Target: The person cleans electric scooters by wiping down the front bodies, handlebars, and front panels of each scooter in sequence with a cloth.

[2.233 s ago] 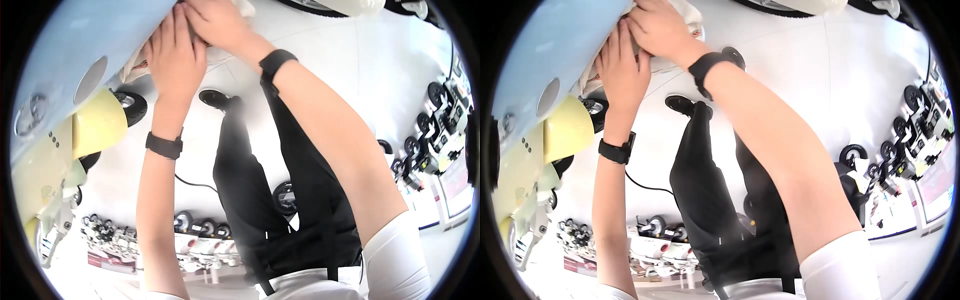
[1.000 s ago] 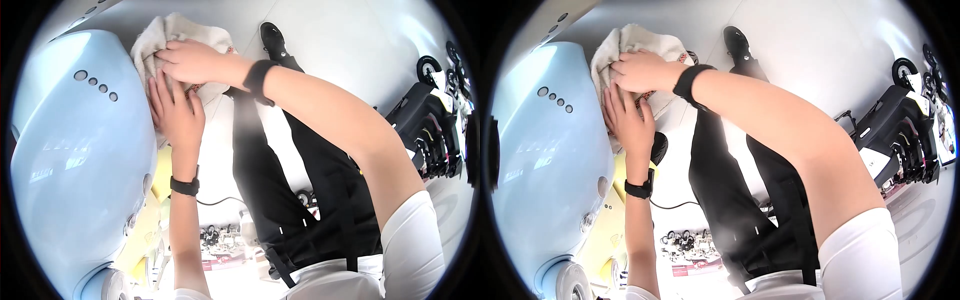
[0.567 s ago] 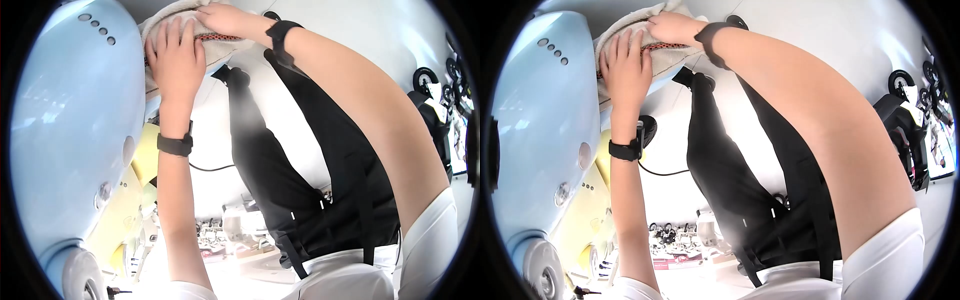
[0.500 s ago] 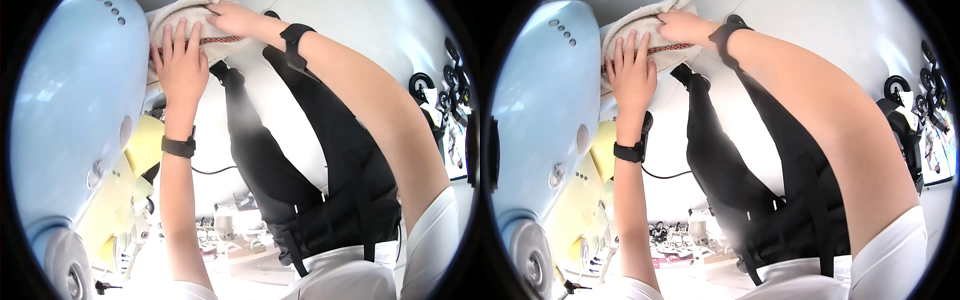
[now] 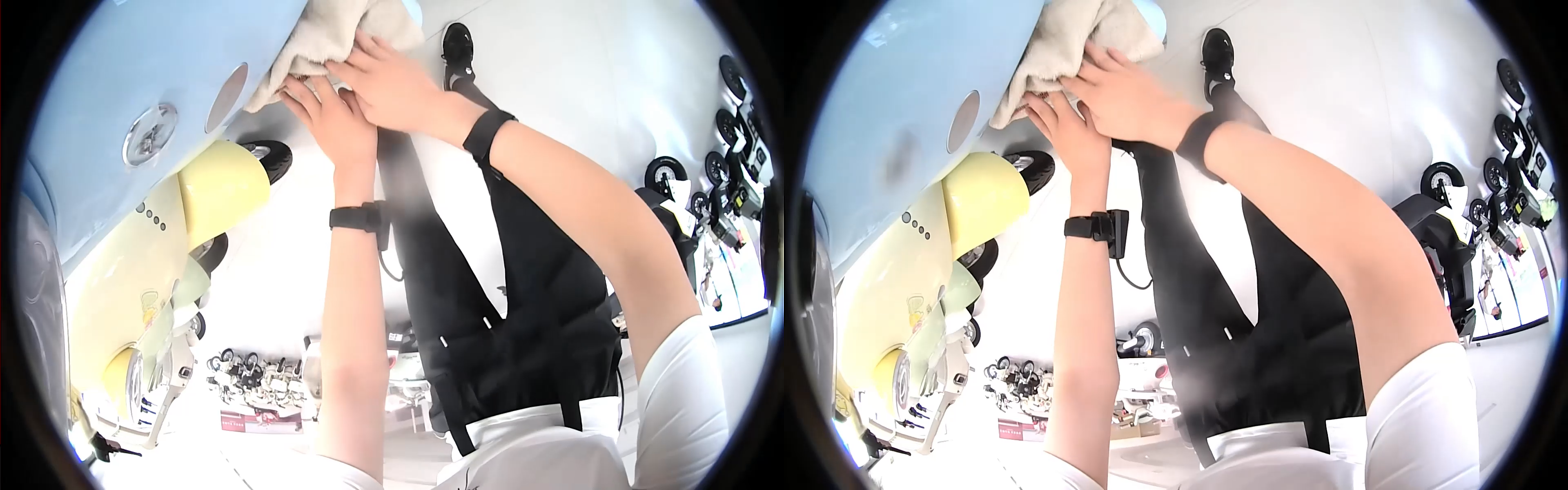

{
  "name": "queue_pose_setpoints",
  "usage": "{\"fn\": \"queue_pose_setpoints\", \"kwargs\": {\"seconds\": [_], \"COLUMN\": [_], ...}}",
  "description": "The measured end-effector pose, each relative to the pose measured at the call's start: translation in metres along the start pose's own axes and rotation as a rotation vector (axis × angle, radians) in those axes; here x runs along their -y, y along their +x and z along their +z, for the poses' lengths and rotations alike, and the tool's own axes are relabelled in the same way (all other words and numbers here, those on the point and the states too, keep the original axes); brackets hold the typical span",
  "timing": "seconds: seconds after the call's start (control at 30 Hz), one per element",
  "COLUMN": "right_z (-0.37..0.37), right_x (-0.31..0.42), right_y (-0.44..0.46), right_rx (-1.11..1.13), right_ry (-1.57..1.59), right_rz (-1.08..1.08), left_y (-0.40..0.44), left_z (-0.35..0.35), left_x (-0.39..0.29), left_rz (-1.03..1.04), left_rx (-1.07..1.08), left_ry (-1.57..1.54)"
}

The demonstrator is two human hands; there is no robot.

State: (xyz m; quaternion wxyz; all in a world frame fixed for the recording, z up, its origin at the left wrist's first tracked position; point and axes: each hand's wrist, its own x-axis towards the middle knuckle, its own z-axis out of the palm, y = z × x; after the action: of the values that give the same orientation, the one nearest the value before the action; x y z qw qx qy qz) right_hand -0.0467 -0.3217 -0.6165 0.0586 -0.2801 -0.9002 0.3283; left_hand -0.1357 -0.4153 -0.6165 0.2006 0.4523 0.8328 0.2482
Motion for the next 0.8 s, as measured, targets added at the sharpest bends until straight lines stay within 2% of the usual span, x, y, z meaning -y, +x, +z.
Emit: {"fn": "queue_pose_setpoints", "kwargs": {"seconds": [0.13, 0.2, 0.37, 0.5, 0.6, 0.67, 0.73, 0.77, 0.8], "right_z": [-0.008, -0.011, -0.023, -0.053, -0.077, -0.085, -0.072, -0.061, -0.045], "right_x": [-0.007, -0.013, -0.036, -0.068, -0.084, -0.069, -0.048, -0.037, -0.022], "right_y": [0.0, 0.012, 0.047, 0.047, 0.068, 0.079, 0.086, 0.092, 0.098], "right_rx": [0.177, 0.29, 0.516, 0.634, 0.786, 0.808, 0.704, 0.691, 0.671], "right_ry": [-0.051, -0.266, -0.534, -0.605, -0.689, -0.654, -0.533, -0.434, -0.415], "right_rz": [-0.222, -0.429, -0.779, -0.905, -0.998, -1.01, -0.999, -1.011, -1.028], "left_y": [-0.023, -0.028, -0.031, -0.044, -0.036, -0.028, -0.02, -0.013, -0.009], "left_z": [0.009, 0.003, 0.017, 0.058, 0.073, 0.067, 0.07, 0.077, 0.075], "left_x": [0.03, 0.041, 0.043, 0.018, -0.01, -0.016, -0.013, -0.007, 0.01], "left_rz": [-0.11, -0.17, -0.407, -0.478, -0.522, -0.611, -0.66, -0.689, -0.648], "left_rx": [0.056, 0.023, 0.059, 0.031, -0.15, -0.158, -0.287, -0.47, -0.452], "left_ry": [0.1, 0.042, -0.182, -0.309, -0.406, -0.583, -0.731, -0.833, -0.821]}}
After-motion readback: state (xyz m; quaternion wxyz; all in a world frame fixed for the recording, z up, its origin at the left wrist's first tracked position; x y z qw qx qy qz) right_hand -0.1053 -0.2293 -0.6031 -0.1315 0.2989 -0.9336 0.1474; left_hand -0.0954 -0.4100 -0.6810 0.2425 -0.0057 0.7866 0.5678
